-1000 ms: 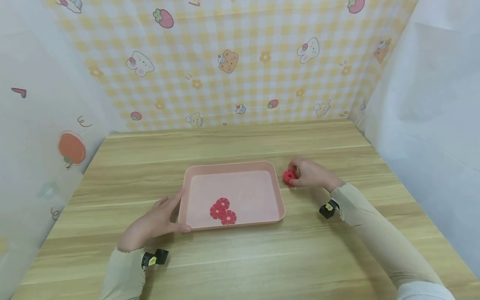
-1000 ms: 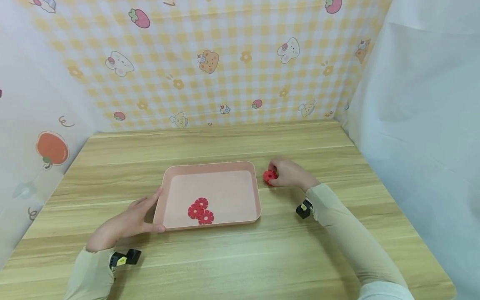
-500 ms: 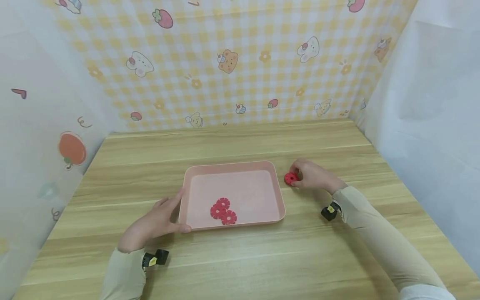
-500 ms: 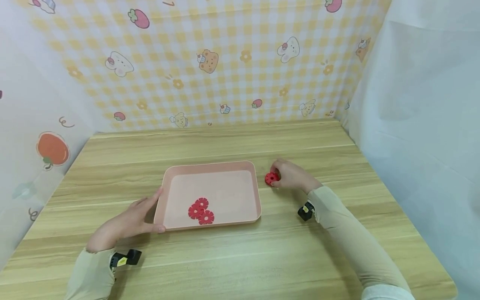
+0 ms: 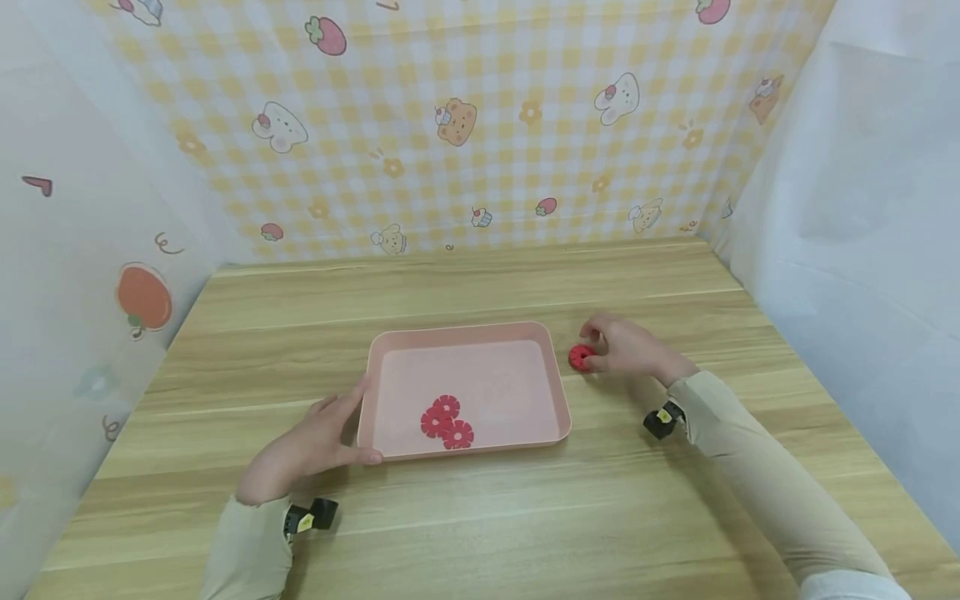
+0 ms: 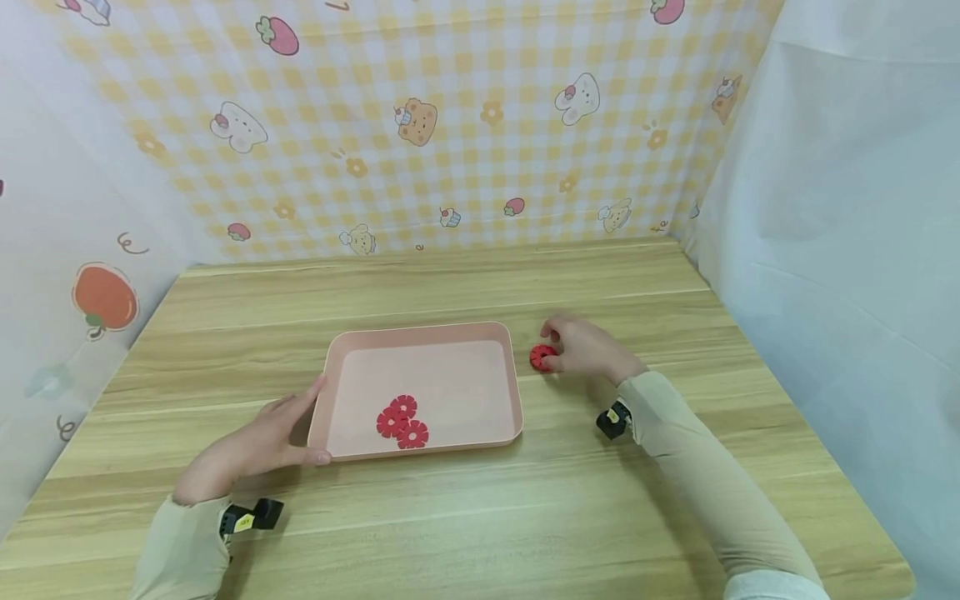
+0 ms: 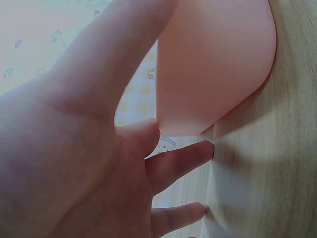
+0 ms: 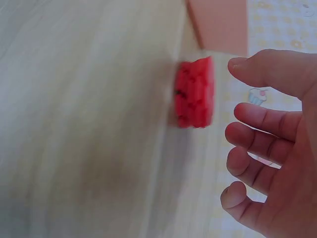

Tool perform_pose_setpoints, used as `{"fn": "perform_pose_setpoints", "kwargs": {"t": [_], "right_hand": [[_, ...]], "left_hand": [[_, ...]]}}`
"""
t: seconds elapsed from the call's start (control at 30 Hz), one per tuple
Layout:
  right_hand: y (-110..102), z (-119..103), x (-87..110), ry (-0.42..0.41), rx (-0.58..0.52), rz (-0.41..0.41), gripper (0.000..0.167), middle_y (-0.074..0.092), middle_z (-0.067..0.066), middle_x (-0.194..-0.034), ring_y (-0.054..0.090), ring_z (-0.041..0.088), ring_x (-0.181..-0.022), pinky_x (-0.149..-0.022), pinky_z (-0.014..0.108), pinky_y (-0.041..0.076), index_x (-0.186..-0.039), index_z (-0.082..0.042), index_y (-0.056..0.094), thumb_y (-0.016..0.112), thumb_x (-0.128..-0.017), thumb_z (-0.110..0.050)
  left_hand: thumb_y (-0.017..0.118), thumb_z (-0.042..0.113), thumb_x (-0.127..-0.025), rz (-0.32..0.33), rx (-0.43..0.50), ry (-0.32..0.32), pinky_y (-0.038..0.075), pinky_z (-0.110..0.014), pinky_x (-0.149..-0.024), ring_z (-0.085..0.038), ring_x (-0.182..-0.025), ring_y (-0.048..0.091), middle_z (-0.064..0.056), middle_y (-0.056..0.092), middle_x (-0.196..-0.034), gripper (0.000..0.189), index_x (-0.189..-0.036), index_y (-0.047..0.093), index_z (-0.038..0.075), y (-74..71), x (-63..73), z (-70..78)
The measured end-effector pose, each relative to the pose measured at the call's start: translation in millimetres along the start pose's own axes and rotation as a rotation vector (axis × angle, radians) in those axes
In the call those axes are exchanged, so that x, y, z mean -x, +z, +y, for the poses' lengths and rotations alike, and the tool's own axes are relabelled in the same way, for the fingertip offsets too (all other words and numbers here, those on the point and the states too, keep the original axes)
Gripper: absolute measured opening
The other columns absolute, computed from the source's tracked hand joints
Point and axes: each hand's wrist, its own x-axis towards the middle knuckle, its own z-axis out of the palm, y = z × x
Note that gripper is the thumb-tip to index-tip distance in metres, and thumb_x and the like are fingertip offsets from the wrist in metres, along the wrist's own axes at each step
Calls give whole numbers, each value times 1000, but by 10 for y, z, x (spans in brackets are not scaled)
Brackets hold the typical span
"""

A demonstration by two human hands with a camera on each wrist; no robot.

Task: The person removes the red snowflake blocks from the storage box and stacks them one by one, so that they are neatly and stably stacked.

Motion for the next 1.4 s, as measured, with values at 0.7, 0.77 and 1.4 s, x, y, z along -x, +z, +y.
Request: {"fn": "perform_pose_setpoints", "kwargs": {"t": [0.7,0.77,1.4], "right_hand": [[-108,-499,-214,-195,58,-69,11,60,-1,-82,54,14,-74,-68,29,46,-90,-11,68,70,-81,-15],[-122,-575,-245,-196,74,-97,9,60,-2,-82,53,13,-72,-67,29,46,-88,-12,68,71,-82,-19],[-21,-1243,-590,-282,105,-375,11,60,-6,-86,54,13,-82,-73,27,47,-97,-17,70,69,-87,-22]], "left_hand": [[80,51,-69,13,-11,6,29,-72,-100,-59,-131,26,-26,33,-150,119,-153,11,5,-24,12,-12],[80,52,-69,16,-16,7,29,-72,-100,-60,-130,26,-26,33,-150,119,-153,11,5,-23,13,-15],[78,54,-70,10,-17,12,28,-71,-102,-58,-131,26,-24,33,-150,118,-153,11,4,-22,13,-34]]}}
